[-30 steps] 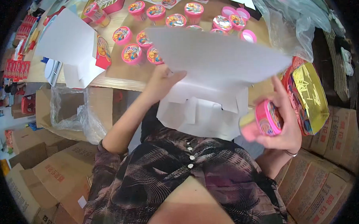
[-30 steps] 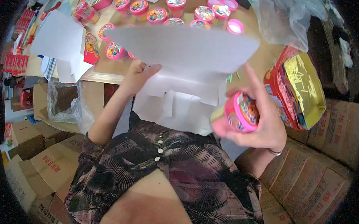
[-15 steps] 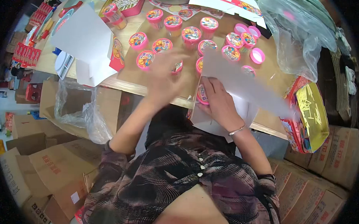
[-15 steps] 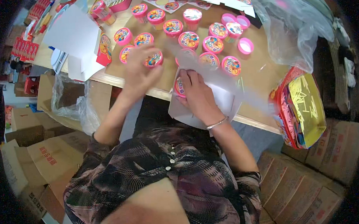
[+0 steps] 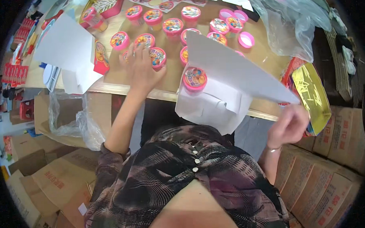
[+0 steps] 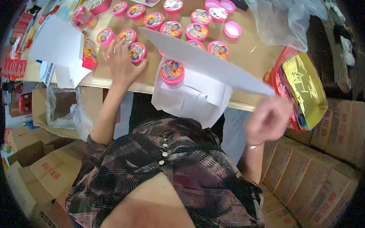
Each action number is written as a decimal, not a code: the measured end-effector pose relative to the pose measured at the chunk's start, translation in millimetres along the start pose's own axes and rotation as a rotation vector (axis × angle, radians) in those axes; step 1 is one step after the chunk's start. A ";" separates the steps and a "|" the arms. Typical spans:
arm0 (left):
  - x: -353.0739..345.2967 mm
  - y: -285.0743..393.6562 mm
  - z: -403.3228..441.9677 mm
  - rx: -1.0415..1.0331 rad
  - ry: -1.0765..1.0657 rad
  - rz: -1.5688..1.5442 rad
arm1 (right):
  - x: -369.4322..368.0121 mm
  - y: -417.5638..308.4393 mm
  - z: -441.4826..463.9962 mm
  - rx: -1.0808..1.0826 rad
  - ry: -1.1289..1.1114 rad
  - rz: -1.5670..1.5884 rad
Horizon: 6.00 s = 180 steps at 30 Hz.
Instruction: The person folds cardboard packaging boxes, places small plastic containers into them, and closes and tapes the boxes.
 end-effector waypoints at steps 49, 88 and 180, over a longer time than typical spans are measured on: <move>96.1 22.0 8.2 0.141 0.305 -0.802 | -87.4 22.0 -40.6 -0.112 -0.845 -0.367; 76.7 126.2 0.0 -0.536 -0.403 -0.855 | -230.2 201.9 8.2 -0.803 -0.472 0.616; -16.3 38.7 -44.0 -0.018 -0.100 -0.851 | -205.3 -119.9 43.5 -0.086 -0.647 0.376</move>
Point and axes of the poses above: each hand's wrist, its own z-axis towards the middle knuckle, its own x-axis out of the back of the hand, y = z × x, the point moved 2 cm from there along z, towards the middle knuckle, and after that the axes turned 3 degrees about -x, right-handed, at the moved point
